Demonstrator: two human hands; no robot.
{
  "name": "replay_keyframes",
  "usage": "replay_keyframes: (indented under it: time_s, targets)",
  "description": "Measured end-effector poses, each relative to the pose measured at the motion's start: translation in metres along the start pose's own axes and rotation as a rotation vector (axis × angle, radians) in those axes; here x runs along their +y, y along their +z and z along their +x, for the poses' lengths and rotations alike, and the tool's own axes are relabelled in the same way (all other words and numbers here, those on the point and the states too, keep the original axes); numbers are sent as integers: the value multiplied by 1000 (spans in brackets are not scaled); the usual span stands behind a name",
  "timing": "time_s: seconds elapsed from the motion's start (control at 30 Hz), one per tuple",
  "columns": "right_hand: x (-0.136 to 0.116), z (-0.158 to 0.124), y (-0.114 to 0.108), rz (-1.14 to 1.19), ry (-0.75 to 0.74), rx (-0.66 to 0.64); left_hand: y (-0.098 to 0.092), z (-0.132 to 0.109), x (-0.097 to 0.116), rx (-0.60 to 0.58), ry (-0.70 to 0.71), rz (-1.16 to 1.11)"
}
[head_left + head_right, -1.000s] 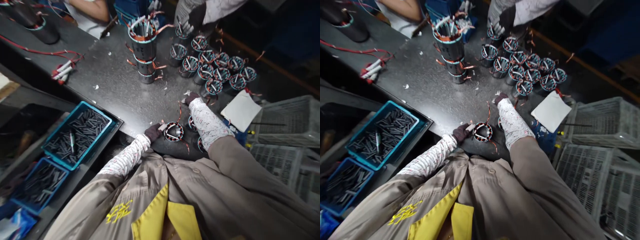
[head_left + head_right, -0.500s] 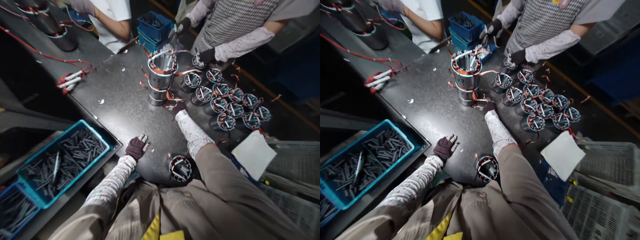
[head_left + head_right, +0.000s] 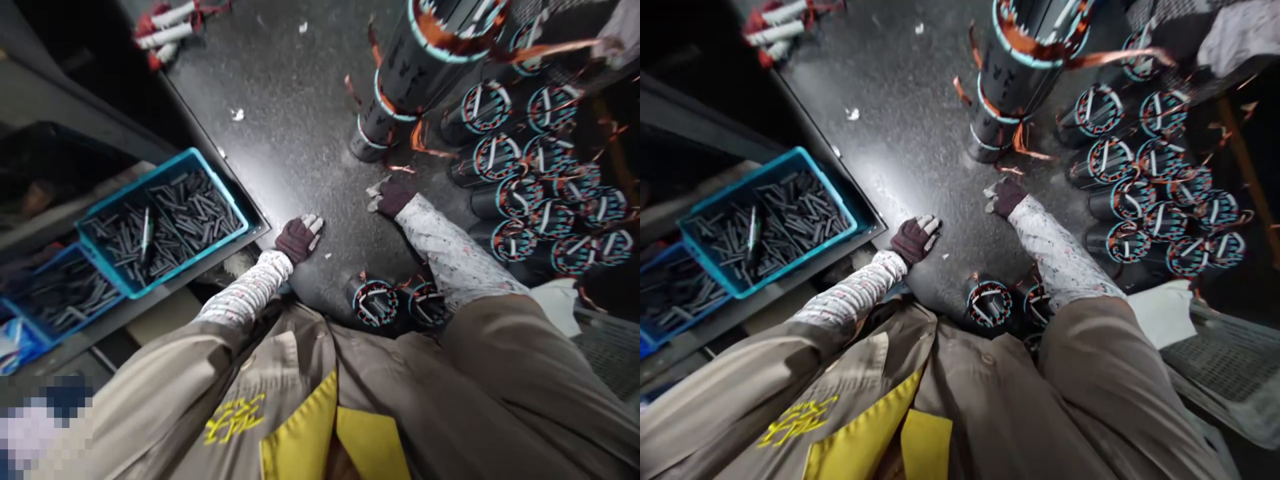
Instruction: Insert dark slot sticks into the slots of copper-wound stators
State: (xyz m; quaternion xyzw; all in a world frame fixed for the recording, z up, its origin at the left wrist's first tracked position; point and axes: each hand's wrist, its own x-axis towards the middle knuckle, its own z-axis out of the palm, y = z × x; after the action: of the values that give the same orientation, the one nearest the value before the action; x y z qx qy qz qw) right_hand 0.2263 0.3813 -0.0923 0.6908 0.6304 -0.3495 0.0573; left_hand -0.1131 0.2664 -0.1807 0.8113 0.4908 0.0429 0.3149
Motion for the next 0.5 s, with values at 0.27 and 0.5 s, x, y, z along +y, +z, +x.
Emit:
replay_keyframes:
  time_s: [0.27,0.5]
  targets:
    - [-69,-91,117,-150,-199,-299,-10,-11,-6,157,-86,-79]
    - [-118,-3,115,-158,-207,-8,-45,-40,-13,-182,41,158]
